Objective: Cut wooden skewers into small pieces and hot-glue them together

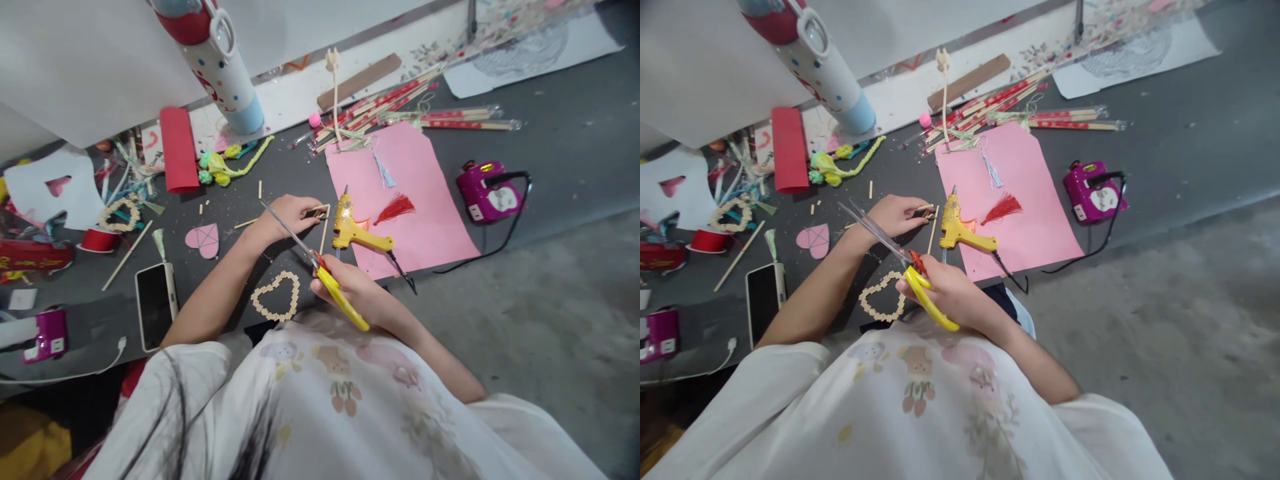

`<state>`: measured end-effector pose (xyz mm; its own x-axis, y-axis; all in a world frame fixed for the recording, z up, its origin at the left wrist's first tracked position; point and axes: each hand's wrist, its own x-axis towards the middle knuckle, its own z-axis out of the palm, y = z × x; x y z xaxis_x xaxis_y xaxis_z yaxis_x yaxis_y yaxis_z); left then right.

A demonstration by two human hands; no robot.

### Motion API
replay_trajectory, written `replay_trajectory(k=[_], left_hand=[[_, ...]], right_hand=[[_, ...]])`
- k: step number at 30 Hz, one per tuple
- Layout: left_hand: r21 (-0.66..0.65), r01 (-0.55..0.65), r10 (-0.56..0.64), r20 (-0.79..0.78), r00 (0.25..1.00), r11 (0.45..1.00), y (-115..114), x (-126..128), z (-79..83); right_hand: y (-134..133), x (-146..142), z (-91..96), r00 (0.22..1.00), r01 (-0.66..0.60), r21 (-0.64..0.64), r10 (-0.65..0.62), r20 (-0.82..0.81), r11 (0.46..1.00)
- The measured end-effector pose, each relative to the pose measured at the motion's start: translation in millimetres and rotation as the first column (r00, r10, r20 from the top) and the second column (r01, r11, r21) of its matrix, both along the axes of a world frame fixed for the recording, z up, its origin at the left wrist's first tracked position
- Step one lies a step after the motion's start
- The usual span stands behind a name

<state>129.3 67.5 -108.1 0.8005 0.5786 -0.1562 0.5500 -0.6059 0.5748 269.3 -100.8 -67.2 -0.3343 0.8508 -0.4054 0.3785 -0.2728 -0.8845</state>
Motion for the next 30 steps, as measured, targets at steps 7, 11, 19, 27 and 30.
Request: replay_trajectory(k=[7,11,19,27,30], left_hand=[[-0.011,0.000,0.000,-0.023,1.000,1.000,-3.0,4.2,-2.5],[0.000,-0.019,0.019,-0.037,0.999,1.000,-3.8,4.8,-3.7],[0.027,-0.027,0.029,-0.061,0.998,0.999,-4.3,3.6,-0.6],[0.034,-0.044,0.046,-0.051,0.998,0.998,-3.5,1.2,1.3],[0.037,-0.078,0.079,-0.025,0.997,0.996,-3.5,-3.3,3.8]], right_hand=[[-1.5,-1.2,-0.1,1.000,0.012,0.002,-0.012,0.007,1.000],[-0.9,-1.0,1.1,1.000,0.002,0.001,-0.002,0.007,1.000],[-0.9,0.1,0.9,1.000,-0.007,0.003,0.007,0.011,1.000],[-0.9,-0.9,0.3,1.000,-0.004,-0.005,0.005,0.023,1.000],[-0.9,-0.9,-0.7,0.999,-0.010,-0.001,0.010,0.034,1.000]])
